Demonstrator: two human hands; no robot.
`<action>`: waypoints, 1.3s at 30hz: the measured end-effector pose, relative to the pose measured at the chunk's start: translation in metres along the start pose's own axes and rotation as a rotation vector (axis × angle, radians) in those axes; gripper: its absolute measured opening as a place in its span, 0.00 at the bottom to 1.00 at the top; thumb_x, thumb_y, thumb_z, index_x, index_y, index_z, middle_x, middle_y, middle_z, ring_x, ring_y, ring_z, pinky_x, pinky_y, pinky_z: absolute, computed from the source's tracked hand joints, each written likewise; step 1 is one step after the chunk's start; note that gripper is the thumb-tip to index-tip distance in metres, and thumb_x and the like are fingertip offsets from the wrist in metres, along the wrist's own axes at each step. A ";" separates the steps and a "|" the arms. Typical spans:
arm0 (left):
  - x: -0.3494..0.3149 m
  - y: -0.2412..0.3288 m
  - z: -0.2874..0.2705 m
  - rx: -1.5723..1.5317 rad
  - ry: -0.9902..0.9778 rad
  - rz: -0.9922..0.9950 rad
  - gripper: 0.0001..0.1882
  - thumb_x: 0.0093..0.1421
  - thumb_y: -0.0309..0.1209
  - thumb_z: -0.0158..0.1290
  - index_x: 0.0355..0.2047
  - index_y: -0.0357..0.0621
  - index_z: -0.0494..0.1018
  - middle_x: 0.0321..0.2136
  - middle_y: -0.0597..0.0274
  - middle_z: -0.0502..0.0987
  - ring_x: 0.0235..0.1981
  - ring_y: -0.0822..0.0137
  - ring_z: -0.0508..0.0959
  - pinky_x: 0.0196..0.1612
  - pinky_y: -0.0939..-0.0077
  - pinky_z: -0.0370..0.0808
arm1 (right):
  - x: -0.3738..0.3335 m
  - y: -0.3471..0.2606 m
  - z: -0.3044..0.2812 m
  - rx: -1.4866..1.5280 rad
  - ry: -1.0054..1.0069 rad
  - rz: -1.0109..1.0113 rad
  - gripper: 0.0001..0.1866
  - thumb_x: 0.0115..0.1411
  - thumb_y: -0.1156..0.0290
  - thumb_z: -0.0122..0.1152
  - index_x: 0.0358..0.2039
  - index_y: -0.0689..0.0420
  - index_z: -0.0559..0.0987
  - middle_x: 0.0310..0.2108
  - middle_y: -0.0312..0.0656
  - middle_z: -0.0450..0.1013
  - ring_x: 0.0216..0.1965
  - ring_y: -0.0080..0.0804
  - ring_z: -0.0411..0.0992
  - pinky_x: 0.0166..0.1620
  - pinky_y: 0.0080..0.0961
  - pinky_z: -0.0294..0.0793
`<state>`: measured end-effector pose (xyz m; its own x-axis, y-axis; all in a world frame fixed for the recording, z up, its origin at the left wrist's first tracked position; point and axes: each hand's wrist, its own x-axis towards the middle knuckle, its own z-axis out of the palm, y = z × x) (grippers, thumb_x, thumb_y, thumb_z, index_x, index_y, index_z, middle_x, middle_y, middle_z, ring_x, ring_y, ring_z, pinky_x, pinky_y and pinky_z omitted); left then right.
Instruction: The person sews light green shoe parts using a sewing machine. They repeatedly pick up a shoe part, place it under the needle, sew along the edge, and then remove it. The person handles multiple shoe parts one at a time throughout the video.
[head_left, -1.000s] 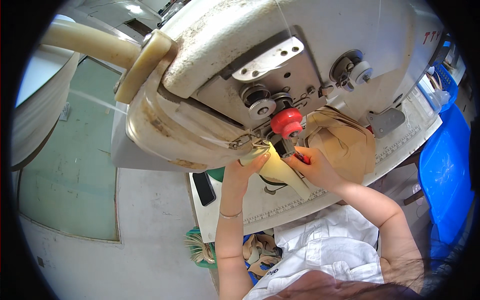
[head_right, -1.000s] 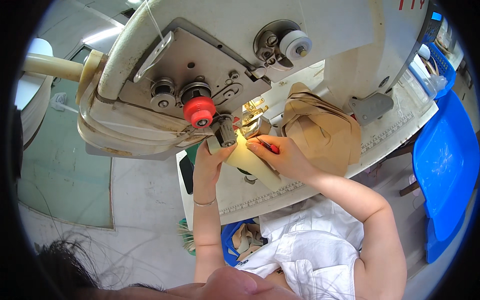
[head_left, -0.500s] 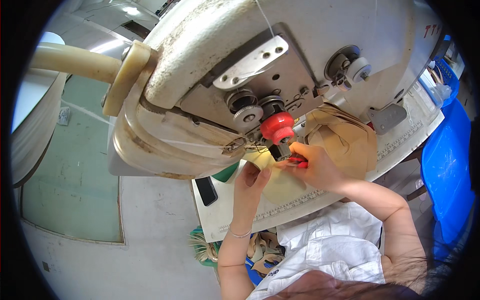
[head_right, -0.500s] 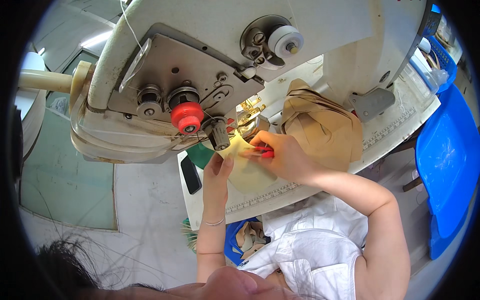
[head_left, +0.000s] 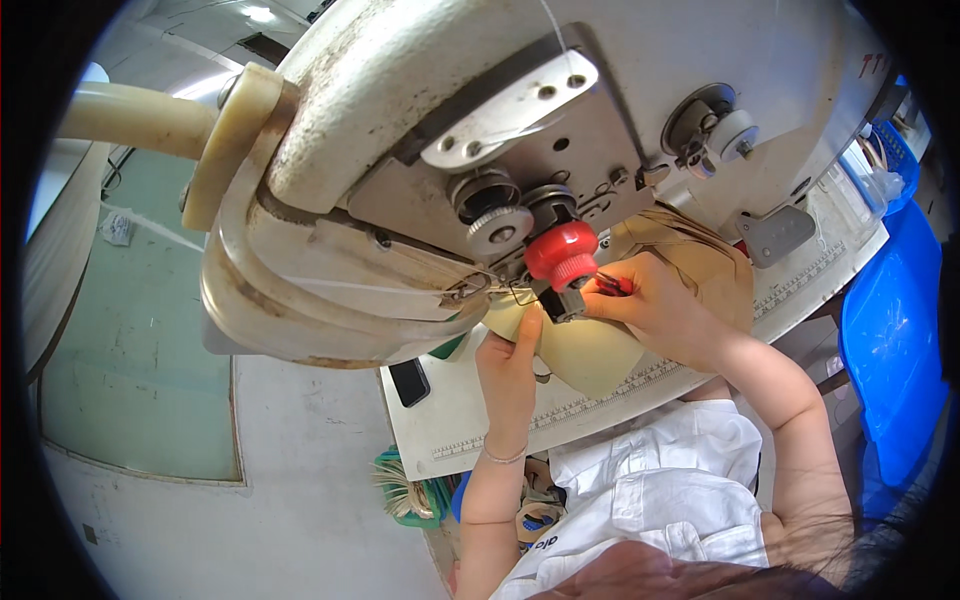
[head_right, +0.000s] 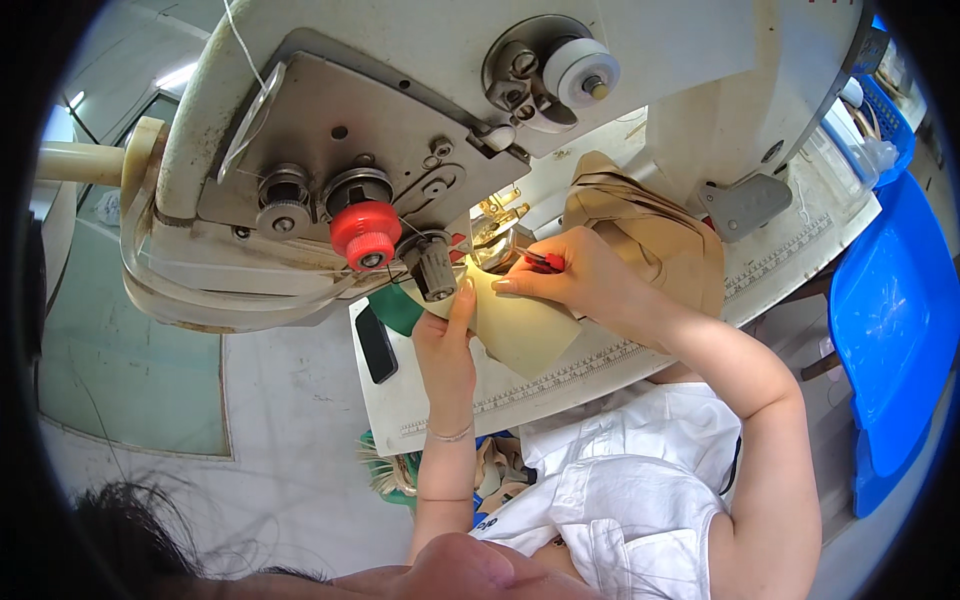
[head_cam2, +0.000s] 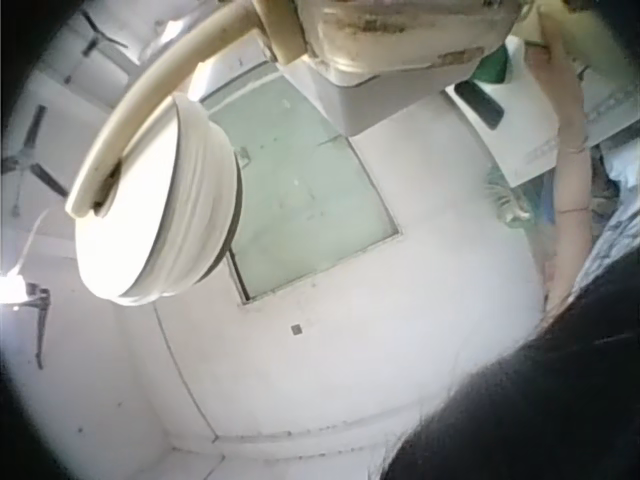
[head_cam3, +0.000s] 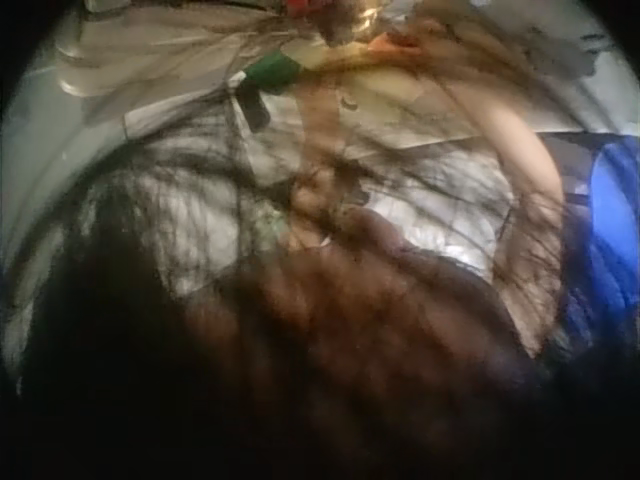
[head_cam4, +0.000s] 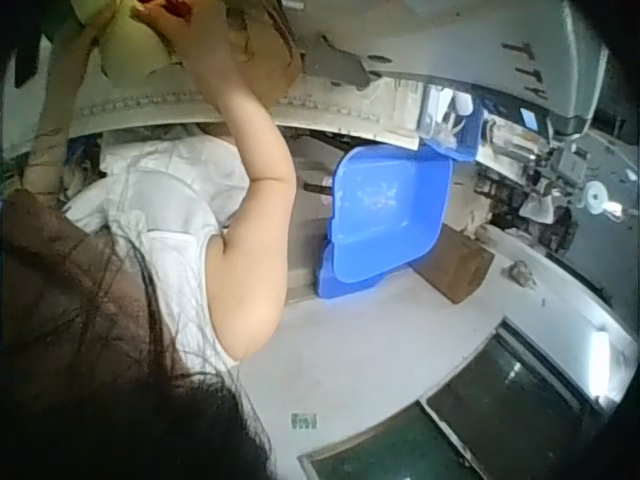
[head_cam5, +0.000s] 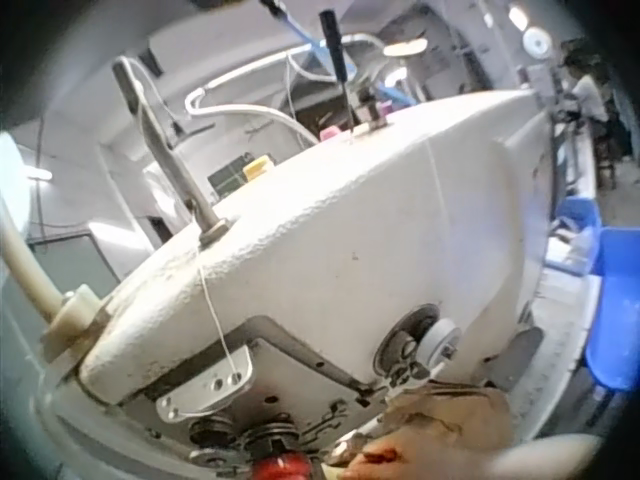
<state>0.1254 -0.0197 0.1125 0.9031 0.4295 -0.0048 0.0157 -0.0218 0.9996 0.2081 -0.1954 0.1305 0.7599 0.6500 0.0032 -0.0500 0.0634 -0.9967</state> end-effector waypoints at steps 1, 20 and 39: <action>-0.002 -0.005 -0.001 -0.015 0.004 0.016 0.13 0.60 0.32 0.51 0.41 0.34 0.71 0.35 0.65 0.75 0.34 0.78 0.72 0.39 0.86 0.67 | 0.002 0.002 -0.001 0.042 -0.017 0.005 0.11 0.56 0.64 0.61 0.26 0.60 0.80 0.18 0.28 0.69 0.20 0.10 0.61 0.22 0.13 0.57; -0.005 0.021 -0.042 -0.613 -0.178 -0.481 0.25 0.62 0.45 0.44 0.50 0.36 0.65 0.40 0.57 0.74 0.44 0.67 0.72 0.45 0.74 0.70 | 0.000 0.039 0.021 0.181 0.036 0.024 0.16 0.56 0.58 0.61 0.22 0.59 0.79 0.14 0.26 0.65 0.17 0.10 0.57 0.20 0.14 0.53; -0.007 0.024 -0.025 -0.614 -0.154 -0.308 0.11 0.58 0.28 0.49 0.39 0.34 0.72 0.34 0.58 0.77 0.39 0.69 0.76 0.43 0.74 0.72 | 0.003 0.044 0.025 0.105 0.059 -0.036 0.15 0.57 0.59 0.60 0.22 0.58 0.78 0.13 0.23 0.61 0.16 0.09 0.54 0.19 0.14 0.52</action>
<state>0.1091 -0.0006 0.1371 0.9475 0.2006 -0.2490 0.0767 0.6133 0.7861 0.1921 -0.1719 0.0885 0.7993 0.6002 0.0312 -0.0871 0.1672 -0.9821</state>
